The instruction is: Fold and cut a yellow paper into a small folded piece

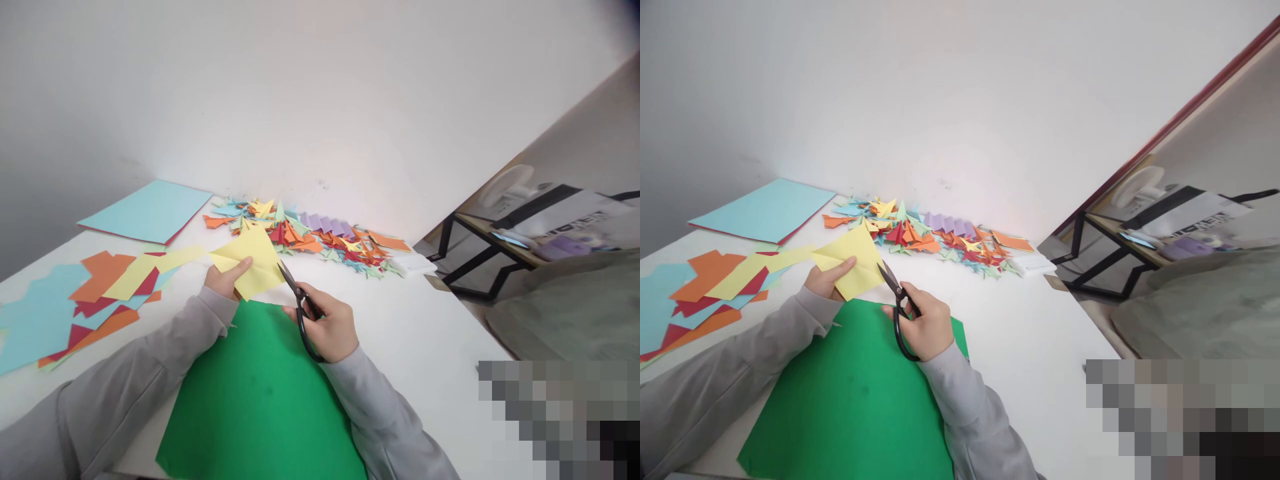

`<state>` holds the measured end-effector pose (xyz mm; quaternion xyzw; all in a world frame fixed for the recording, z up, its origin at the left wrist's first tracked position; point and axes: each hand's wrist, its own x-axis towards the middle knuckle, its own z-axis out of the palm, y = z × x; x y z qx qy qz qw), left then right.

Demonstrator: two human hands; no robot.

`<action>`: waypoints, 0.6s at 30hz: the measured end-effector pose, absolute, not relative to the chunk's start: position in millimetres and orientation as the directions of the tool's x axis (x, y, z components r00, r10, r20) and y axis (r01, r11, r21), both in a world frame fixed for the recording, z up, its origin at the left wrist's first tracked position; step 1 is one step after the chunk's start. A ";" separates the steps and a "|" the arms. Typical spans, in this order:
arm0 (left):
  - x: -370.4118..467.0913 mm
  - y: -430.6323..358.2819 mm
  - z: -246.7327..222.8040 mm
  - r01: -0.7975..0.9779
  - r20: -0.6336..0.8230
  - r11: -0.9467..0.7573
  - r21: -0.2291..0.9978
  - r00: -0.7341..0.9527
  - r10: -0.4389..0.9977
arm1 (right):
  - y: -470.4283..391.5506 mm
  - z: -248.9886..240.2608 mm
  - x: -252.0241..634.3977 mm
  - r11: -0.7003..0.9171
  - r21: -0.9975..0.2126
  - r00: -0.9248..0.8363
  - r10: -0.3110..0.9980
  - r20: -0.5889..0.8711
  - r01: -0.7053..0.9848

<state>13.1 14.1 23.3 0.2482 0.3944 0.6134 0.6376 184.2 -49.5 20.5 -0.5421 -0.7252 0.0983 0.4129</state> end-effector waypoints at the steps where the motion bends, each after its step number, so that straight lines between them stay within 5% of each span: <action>1: 13.2 13.9 24.0 -0.594 -0.199 0.121 0.795 -0.068 0.978 | -49.8 20.8 184.1 0.395 -0.588 -0.072 0.866 0.495 0.706; 18: 11.0 16.2 22.5 -0.589 -0.199 0.125 0.799 -0.063 0.978 | -51.2 22.3 184.6 0.391 -0.562 -0.083 0.865 0.494 0.729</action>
